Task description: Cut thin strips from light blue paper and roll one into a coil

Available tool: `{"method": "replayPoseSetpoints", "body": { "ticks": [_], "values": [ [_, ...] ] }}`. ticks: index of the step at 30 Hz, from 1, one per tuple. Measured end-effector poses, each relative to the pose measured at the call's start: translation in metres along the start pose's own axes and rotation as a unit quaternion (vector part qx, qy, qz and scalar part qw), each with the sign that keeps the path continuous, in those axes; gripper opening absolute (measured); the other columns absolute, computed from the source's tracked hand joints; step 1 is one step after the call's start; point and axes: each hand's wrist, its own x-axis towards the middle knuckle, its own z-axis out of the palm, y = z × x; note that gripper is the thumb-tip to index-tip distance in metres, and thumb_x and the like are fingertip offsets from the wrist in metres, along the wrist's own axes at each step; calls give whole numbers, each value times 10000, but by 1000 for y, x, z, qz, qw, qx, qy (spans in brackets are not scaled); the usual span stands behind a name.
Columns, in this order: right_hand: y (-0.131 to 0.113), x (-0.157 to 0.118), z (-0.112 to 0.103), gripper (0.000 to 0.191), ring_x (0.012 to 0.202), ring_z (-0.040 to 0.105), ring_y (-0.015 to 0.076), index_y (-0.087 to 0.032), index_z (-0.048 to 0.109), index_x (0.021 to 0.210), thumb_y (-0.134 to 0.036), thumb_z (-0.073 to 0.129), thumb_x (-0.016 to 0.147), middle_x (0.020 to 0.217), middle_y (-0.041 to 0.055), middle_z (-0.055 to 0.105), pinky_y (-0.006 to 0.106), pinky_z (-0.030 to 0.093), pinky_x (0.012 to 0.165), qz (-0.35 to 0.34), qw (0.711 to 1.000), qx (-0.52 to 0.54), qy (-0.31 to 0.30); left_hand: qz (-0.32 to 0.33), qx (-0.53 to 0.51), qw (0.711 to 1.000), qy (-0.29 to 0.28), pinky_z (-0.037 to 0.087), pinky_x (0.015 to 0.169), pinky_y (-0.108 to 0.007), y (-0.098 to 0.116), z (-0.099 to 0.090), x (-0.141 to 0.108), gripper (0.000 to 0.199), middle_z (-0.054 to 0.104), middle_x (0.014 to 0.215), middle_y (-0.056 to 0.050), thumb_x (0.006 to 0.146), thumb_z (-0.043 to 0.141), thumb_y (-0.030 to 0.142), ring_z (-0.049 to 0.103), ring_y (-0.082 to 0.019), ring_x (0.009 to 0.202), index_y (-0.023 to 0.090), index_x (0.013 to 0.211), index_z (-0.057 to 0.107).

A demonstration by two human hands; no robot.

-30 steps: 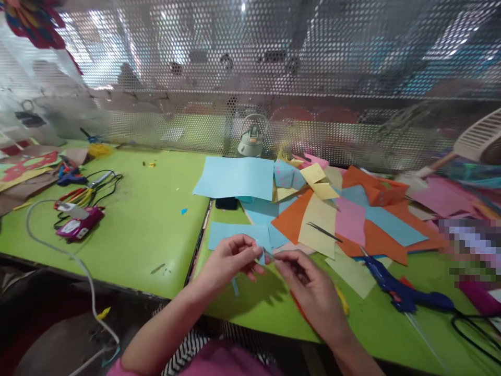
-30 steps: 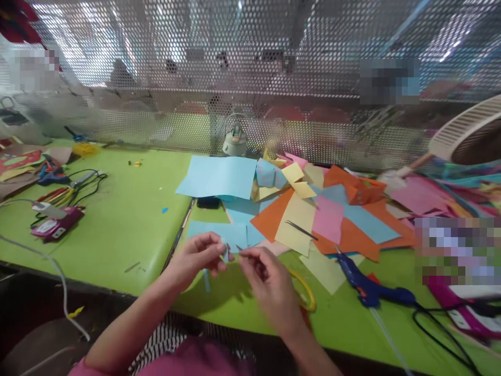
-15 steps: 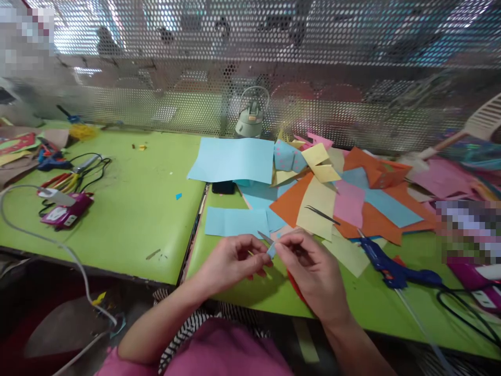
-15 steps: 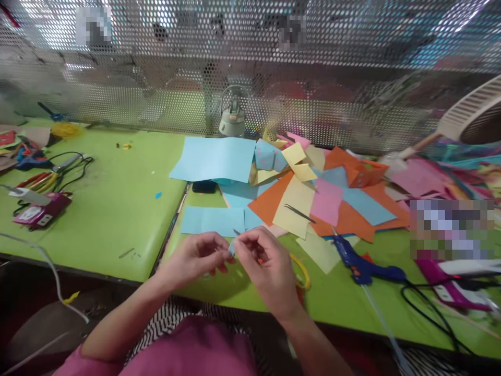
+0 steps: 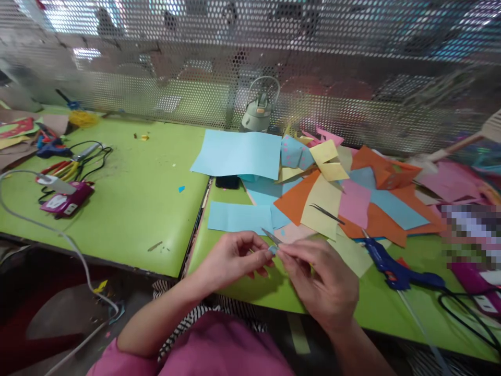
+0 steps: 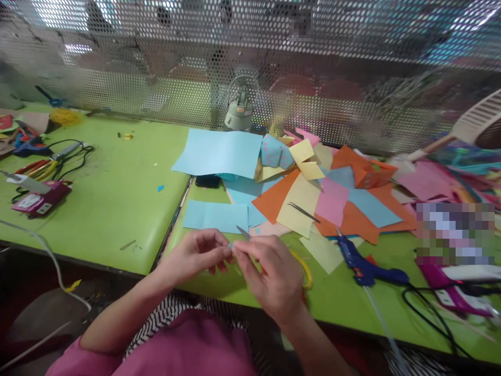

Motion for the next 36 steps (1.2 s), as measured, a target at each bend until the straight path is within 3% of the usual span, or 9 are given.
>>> {"method": "replayPoseSetpoints", "body": {
  "ticks": [3,5,12,17,26,29,31,34,36],
  "values": [
    [3,-2,0,312,658,660,143,-297,688,1063,-97,710,824,781,3,717,264,523,611,-107,991,-77,3,-11,-29,1000,-7,451,498,-191,0,-3,1,344,701,688,-25,758,761,474,647,-108,577,154,782,639],
    [5,-3,0,338,646,658,135,-302,689,1084,-94,721,819,774,-4,717,256,525,611,-133,987,-87,-1,-19,-46,999,-16,457,502,-196,1,-6,1,353,693,657,-17,735,782,476,653,-115,577,151,779,649],
    [5,-2,1,233,699,657,131,-271,682,1049,-134,705,863,816,7,687,257,538,624,-89,995,-46,-23,-32,-92,994,-48,522,580,-215,2,-15,-2,307,743,750,-33,726,811,420,706,-135,668,149,822,706],
    [6,-2,2,281,708,666,140,-288,697,1071,-121,717,846,824,5,701,266,539,628,-80,996,-38,-24,-22,-108,993,-46,532,588,-214,1,-16,-4,287,752,785,-45,740,806,397,718,-144,697,146,850,724],
    [7,-3,1,323,682,656,156,-274,673,1129,-132,695,840,825,24,707,281,534,616,-132,988,-72,-23,-13,-84,996,-17,523,592,-220,0,-13,-6,324,738,752,-47,715,824,423,701,-150,711,143,838,714],
    [5,-3,2,300,717,658,164,-260,676,1114,-127,670,845,846,32,701,284,536,626,-112,992,-48,-26,-6,-63,998,-8,523,600,-225,-2,-11,-5,317,736,744,-52,739,801,429,687,-143,697,141,830,705],
    [3,-4,2,281,702,641,155,-241,663,1121,-138,656,860,877,40,687,276,525,594,-61,997,-17,-33,1,-36,999,6,521,603,-227,-4,-9,-5,291,728,729,-47,754,786,410,673,-136,677,140,829,704],
    [1,-3,2,232,591,567,112,-232,654,1095,-167,659,872,895,32,659,253,473,497,19,998,11,-50,26,47,998,26,502,611,-224,-5,-5,-7,213,721,738,-40,805,733,352,642,-121,649,143,842,714],
    [0,-1,2,134,555,537,96,-234,665,992,-178,667,870,862,18,655,246,450,476,38,997,20,-61,56,129,989,37,468,597,-217,-4,-4,-9,179,725,753,-37,847,680,320,619,-113,633,150,865,731]
  ]
}}
